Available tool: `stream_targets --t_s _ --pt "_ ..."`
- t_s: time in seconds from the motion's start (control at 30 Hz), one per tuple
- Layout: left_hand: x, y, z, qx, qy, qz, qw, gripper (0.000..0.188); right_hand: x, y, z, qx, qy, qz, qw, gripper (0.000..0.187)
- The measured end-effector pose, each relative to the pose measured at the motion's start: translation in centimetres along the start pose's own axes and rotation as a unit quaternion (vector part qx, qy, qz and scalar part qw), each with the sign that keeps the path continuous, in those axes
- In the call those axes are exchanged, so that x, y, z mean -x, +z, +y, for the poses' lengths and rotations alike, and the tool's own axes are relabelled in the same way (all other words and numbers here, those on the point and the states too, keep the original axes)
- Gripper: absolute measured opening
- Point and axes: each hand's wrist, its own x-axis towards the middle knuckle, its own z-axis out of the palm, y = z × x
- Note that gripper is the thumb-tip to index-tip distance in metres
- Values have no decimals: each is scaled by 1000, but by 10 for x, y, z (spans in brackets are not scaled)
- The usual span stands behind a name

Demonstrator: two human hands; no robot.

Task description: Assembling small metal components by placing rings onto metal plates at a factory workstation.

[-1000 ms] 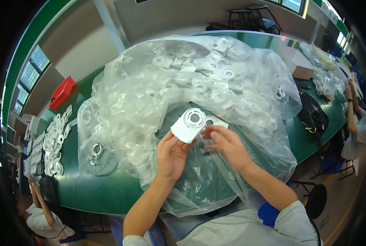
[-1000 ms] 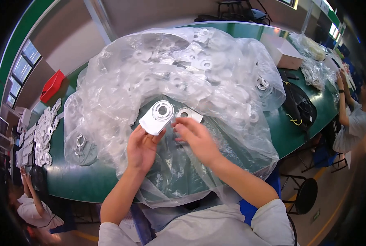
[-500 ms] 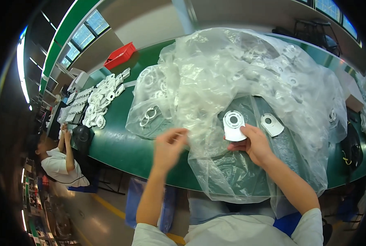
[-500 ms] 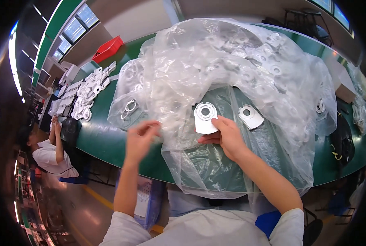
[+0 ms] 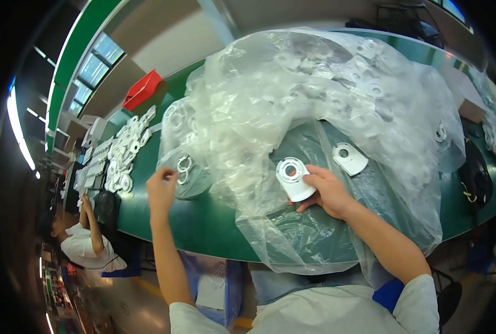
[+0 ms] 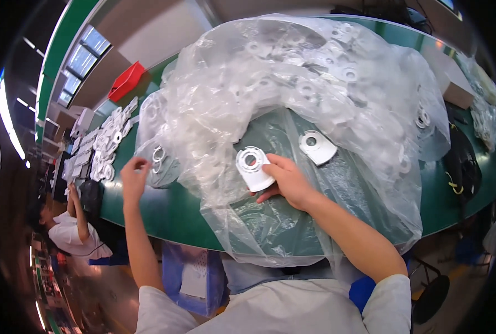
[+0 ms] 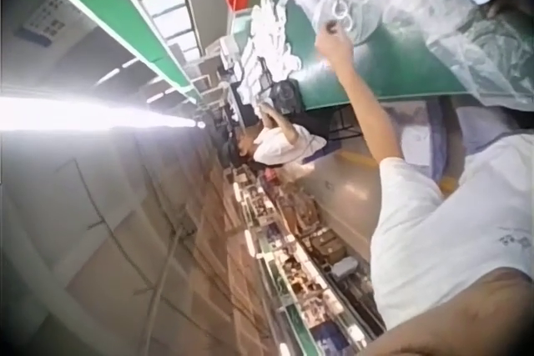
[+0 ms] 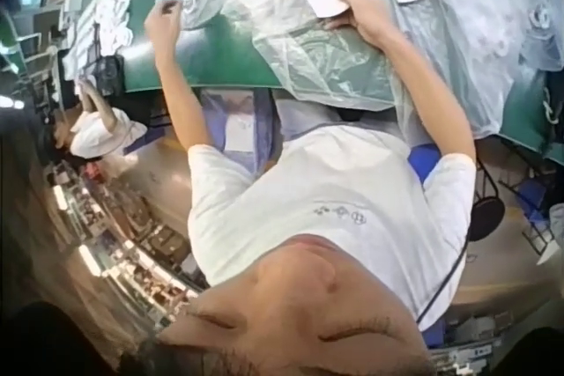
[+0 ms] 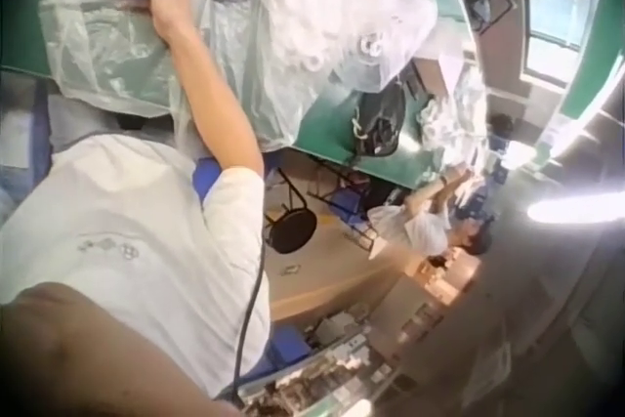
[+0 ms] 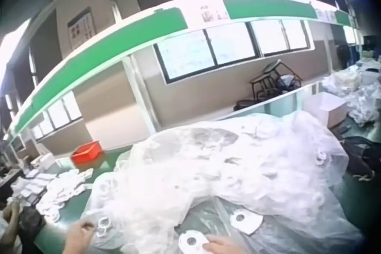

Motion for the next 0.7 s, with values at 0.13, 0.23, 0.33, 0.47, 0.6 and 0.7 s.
stream_targets --t_s 0.13,0.23,0.33,0.47,0.6,0.7 --pt "3 23 -3 -83 -113 -116 983 19 2 -3 -1 4 0 -7 1000 34" --pt "9 15 -4 7 -100 -63 993 16 0 -3 0 7 -6 -19 1000 34" --pt "16 15 -15 295 -206 31 933 14 1 -1 1 -2 1 -18 1000 34" --pt "9 23 1 445 -251 132 850 18 0 -6 0 -15 -10 -21 1000 34" --pt "-10 31 18 488 -196 211 824 20 -1 -7 4 -25 -14 -18 999 34" --pt "-28 27 60 555 -122 191 801 23 1 -1 2 -34 -15 -2 999 28"
